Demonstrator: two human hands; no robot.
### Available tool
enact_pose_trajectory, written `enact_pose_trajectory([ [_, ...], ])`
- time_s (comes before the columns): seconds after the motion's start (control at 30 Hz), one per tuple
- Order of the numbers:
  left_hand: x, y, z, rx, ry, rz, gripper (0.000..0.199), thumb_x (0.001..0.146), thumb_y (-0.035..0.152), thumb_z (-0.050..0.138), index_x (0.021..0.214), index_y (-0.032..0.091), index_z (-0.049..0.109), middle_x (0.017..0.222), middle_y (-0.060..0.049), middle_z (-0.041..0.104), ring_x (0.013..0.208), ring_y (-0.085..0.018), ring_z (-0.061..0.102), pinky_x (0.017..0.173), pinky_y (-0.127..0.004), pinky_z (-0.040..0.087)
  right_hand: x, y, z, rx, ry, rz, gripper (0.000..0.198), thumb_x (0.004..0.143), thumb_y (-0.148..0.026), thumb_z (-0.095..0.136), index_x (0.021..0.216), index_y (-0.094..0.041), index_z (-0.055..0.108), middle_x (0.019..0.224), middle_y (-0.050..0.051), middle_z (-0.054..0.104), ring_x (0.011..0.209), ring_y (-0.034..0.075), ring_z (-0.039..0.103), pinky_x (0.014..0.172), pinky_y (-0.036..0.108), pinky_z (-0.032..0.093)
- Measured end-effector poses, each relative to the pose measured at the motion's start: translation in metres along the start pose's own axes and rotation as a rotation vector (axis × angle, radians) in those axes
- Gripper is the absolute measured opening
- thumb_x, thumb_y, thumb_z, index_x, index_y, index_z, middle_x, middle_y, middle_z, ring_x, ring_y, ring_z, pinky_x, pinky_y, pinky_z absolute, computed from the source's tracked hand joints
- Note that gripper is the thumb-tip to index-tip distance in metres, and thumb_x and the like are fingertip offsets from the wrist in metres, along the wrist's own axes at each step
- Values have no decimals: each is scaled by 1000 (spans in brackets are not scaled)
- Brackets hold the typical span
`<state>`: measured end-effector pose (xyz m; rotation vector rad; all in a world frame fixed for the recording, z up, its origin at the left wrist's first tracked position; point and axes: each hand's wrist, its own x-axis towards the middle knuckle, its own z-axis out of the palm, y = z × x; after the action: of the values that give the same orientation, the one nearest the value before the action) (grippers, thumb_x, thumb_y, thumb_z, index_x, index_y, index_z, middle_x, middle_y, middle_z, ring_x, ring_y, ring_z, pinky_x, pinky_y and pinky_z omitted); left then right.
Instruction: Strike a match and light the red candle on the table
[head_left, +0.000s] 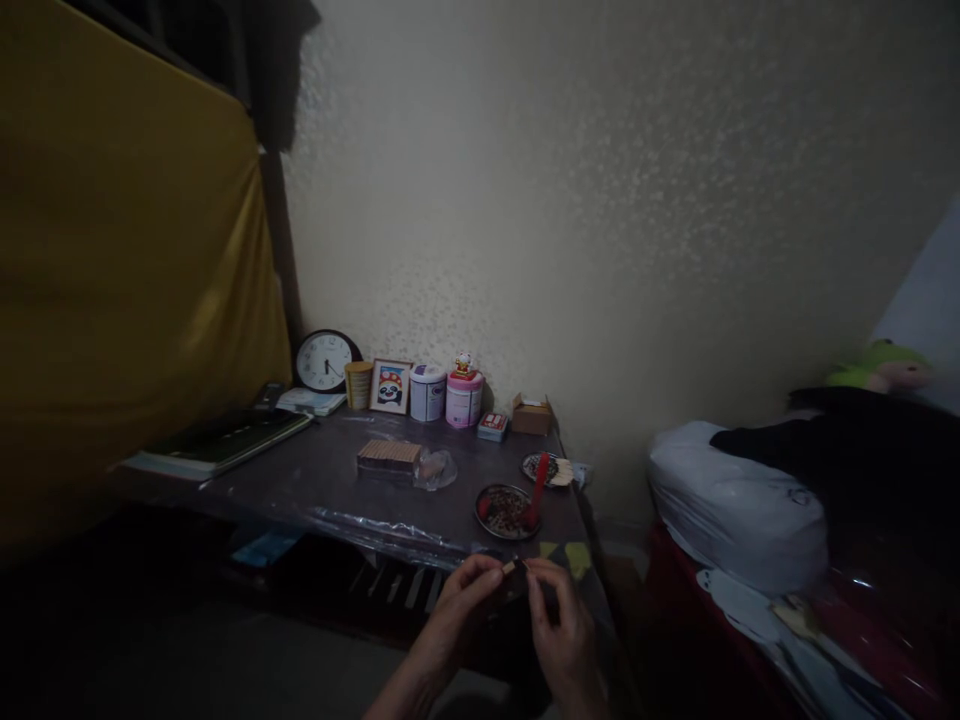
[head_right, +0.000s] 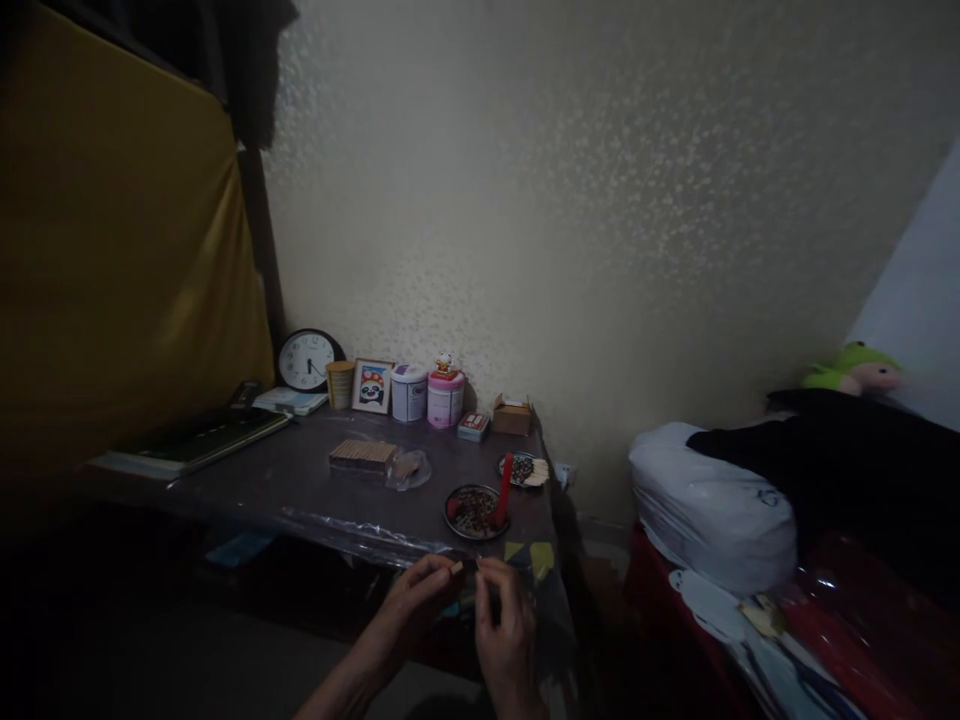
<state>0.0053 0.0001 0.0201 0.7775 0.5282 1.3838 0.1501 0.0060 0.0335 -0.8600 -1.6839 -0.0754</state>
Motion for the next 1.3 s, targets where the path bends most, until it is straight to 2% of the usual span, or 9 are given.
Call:
enact_pose_trajectory([
  [0.2,-2,5,6,-6,7,3,15,70,28,71,74,15,64,69,-1,61,66,-11,52,65,-22,36,12,-16,-19,83,130,7,13,84,-15,53,94,-22,57,94,6,70,89,17,66,79,30,52],
  [0.27,-4,8,11,2,4,7,16,70,28,71,75,15,64,69,-1,61,67,-11,52,66,-22,37,9,-10,-17,99,60,22,13,83,-17,55,94,-23,59,94,6,71,89,18,67,80,32,52],
  [0.33,-6,11,15,2,-4,-7,16,70,28,72,77,16,64,72,-1,62,70,-12,54,69,-23,38,3,3,-12,59,-43,103,11,83,-25,53,83,-25,64,80,3,72,77,18,68,71,28,53],
  [0.4,-8,13,17,3,-13,-31,17,69,28,72,78,17,64,74,-1,62,71,-12,54,70,-23,38,-2,20,-8,28,-7,183,14,83,-29,53,77,-23,64,72,4,71,67,19,68,63,28,53],
  [0.53,-6,10,10,-2,-6,0,16,67,28,73,73,16,64,68,1,59,66,-11,52,65,-21,36,-3,39,-11,22,101,301,14,84,-33,54,81,-21,62,78,6,71,73,19,67,67,30,52],
  [0.73,-4,3,-6,26,29,-22,13,72,26,70,75,15,63,70,1,58,66,-9,49,63,-20,34,2,32,-16,115,142,368,15,83,-34,54,80,-20,60,79,5,68,74,18,66,69,30,53],
  [0.9,-6,5,1,11,17,-22,14,72,27,70,75,15,63,69,0,58,64,-9,49,62,-20,34,3,8,-10,205,148,332,12,82,-30,56,75,-21,60,79,4,68,79,18,66,73,30,54],
  [1.13,-8,6,9,-28,-8,-18,15,70,28,71,76,17,64,75,-1,64,72,-13,55,70,-24,38,5,-14,-8,98,63,96,8,83,-22,55,77,-22,62,79,3,72,74,16,69,67,24,55],
  [1.3,-6,7,9,-10,27,-18,16,68,28,72,75,16,64,72,-1,63,68,-12,54,67,-23,38,9,-23,-17,96,123,24,9,83,-18,54,88,-23,60,86,5,72,81,17,68,73,29,55],
])
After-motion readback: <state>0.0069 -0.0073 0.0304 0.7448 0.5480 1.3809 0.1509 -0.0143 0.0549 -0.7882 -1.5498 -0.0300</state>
